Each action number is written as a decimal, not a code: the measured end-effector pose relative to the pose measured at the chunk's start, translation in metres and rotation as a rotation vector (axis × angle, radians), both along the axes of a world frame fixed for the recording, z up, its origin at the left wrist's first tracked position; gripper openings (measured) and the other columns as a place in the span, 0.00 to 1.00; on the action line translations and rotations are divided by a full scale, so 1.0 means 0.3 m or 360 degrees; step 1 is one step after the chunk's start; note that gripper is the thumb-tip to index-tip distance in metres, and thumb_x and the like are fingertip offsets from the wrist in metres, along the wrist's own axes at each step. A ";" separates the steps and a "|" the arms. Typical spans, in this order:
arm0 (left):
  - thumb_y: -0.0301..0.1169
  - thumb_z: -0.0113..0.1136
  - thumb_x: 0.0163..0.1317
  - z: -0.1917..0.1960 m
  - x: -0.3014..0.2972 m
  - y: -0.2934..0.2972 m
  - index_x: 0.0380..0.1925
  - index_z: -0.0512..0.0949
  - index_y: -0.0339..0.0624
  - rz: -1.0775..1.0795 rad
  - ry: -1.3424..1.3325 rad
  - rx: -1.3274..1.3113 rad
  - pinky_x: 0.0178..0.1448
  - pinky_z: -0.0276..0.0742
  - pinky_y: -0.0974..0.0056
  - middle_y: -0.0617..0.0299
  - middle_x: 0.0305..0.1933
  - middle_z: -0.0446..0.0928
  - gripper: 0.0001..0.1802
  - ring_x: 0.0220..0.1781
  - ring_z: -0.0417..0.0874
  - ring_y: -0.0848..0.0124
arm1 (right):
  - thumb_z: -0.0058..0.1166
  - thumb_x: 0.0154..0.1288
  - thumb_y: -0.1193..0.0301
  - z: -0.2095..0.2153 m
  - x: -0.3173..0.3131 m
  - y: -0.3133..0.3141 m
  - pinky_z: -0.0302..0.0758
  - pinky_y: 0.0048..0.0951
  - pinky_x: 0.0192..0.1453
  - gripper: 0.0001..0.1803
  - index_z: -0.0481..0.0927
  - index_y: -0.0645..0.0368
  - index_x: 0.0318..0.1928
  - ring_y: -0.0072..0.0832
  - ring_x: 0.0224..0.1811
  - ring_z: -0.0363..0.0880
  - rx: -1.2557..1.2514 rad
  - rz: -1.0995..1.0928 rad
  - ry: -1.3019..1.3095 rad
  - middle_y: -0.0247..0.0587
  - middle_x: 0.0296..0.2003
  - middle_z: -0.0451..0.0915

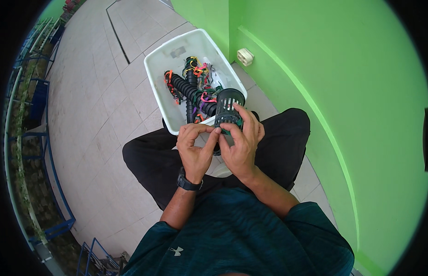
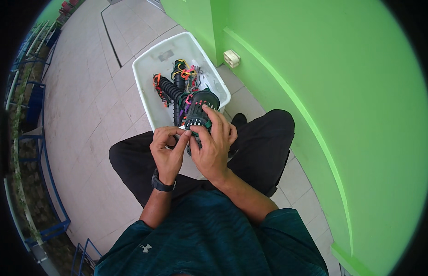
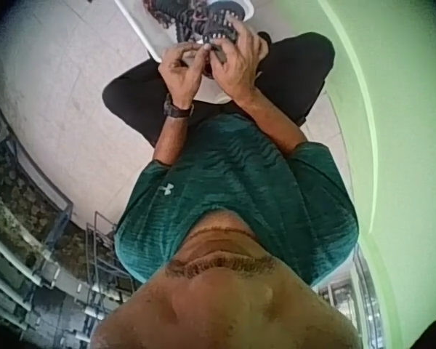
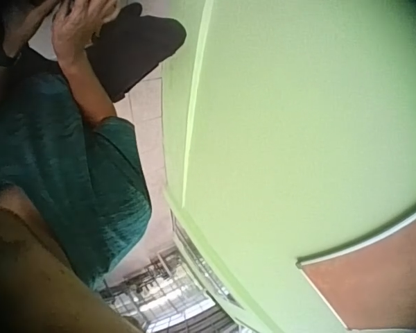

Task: Assemble plastic hydroponic pipe components and caps from a storage bin.

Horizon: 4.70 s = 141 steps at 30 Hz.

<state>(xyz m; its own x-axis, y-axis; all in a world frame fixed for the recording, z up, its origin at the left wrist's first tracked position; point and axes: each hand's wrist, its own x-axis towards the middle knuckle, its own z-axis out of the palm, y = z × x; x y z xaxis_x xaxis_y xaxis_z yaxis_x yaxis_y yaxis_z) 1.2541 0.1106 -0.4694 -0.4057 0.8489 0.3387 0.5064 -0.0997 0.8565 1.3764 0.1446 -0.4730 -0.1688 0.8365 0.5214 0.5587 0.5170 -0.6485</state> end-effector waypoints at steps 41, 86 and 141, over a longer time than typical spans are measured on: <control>0.24 0.63 0.64 -0.212 0.618 0.244 0.39 0.79 0.32 -0.0405 0.0161 -0.1039 0.48 0.74 0.68 0.61 0.35 0.80 0.07 0.39 0.78 0.74 | 0.70 0.52 0.63 -1.157 1.590 0.227 0.76 0.45 0.55 0.36 0.70 0.55 0.62 0.45 0.52 0.81 -0.1026 -0.0852 -0.0122 0.46 0.55 0.79; 0.39 0.67 0.54 -0.275 -1.243 -0.419 0.43 0.79 0.44 -0.0176 0.0082 -0.0912 0.45 0.78 0.52 0.57 0.40 0.83 0.18 0.44 0.84 0.54 | 0.73 0.48 0.66 -0.212 -0.635 -0.312 0.75 0.44 0.57 0.38 0.69 0.59 0.59 0.48 0.51 0.78 -0.0828 0.1526 -0.1723 0.52 0.56 0.72; 0.55 0.54 0.68 1.924 3.331 -6.666 0.62 0.69 0.47 0.4724 -0.1653 0.3028 0.55 0.71 0.52 0.58 0.58 0.77 0.31 0.54 0.80 0.64 | 0.67 0.59 0.70 2.325 1.905 -8.217 0.88 0.40 0.43 0.23 0.74 0.58 0.53 0.36 0.48 0.80 -0.1919 0.4127 -0.2926 0.43 0.50 0.74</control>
<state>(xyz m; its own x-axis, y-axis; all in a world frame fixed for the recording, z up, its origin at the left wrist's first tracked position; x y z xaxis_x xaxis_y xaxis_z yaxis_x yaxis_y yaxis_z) 2.2535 -1.8892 0.1078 0.5768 -0.3824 -0.7218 0.5921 -0.4130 0.6920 1.9480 -2.3204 0.2246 0.3944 -0.8286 -0.3974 0.1493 0.4845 -0.8620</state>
